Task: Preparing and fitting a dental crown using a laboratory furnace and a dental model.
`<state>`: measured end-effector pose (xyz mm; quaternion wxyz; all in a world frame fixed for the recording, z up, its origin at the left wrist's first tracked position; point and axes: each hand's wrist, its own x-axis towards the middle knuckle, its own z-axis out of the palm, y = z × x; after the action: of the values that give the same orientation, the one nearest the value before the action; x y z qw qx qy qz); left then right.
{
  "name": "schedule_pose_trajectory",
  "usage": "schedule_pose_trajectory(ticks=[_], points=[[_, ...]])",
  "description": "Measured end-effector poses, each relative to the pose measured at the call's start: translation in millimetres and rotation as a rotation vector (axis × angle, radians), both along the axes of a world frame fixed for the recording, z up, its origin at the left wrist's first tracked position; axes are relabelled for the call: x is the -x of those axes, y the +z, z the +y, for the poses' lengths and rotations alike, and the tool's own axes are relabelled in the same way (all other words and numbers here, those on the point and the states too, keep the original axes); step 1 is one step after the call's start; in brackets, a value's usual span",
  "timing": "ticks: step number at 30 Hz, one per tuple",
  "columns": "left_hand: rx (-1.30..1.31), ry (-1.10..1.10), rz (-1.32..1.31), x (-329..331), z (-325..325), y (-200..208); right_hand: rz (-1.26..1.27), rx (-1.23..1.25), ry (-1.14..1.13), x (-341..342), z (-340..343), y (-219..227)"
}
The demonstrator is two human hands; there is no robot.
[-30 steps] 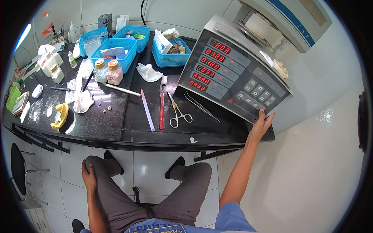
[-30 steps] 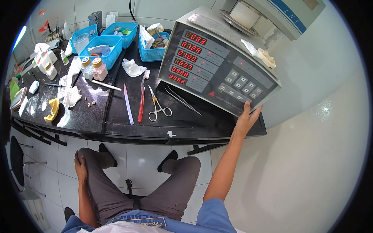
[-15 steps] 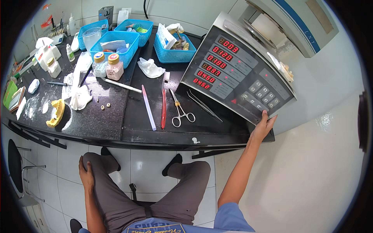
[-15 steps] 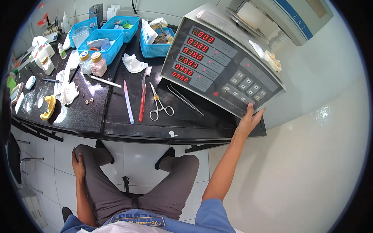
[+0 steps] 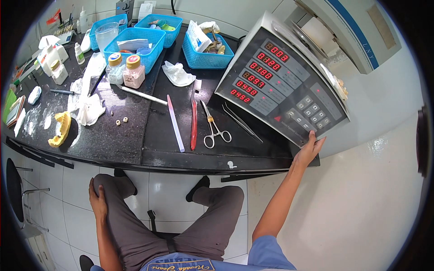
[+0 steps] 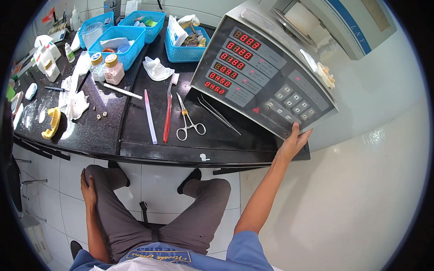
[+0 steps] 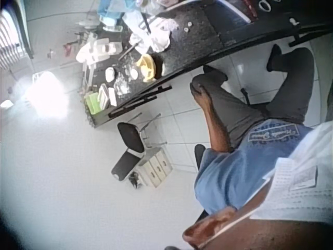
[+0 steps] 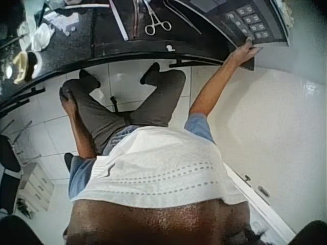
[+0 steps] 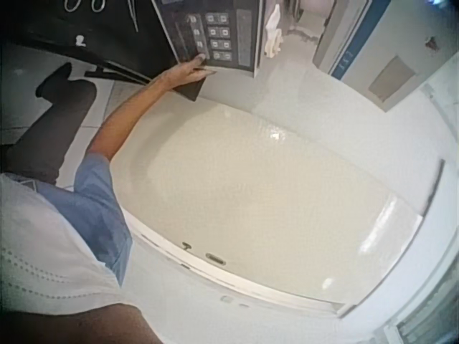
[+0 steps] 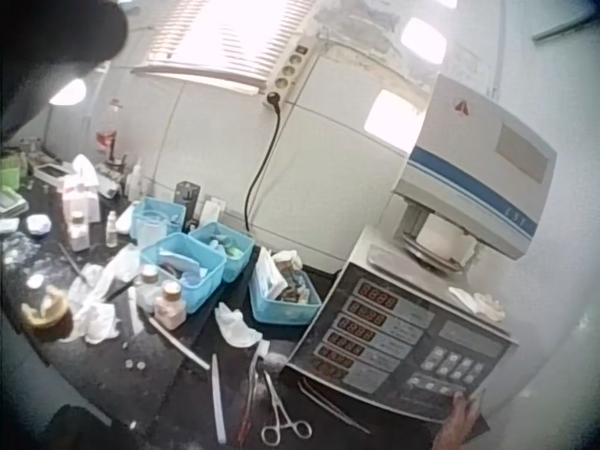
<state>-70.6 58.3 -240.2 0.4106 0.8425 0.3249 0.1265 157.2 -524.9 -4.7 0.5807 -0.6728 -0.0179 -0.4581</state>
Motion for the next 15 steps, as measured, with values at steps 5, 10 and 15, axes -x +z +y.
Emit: schedule_pose_trajectory(ticks=[5, 10, 15], points=[[0.000, 0.000, -0.015, -0.4, -0.4, -1.6, 0.000, 0.008, -0.004, 1.5, 3.8, 1.6], [-0.002, 0.001, 0.004, 0.0, -0.3, -1.3, -0.001, -0.010, -0.013, 2.7, 8.6, 3.9], [-0.007, -0.002, 0.003, -0.6, -2.0, 0.8, 0.003, -0.005, -0.019, 1.8, 5.2, 2.4]])
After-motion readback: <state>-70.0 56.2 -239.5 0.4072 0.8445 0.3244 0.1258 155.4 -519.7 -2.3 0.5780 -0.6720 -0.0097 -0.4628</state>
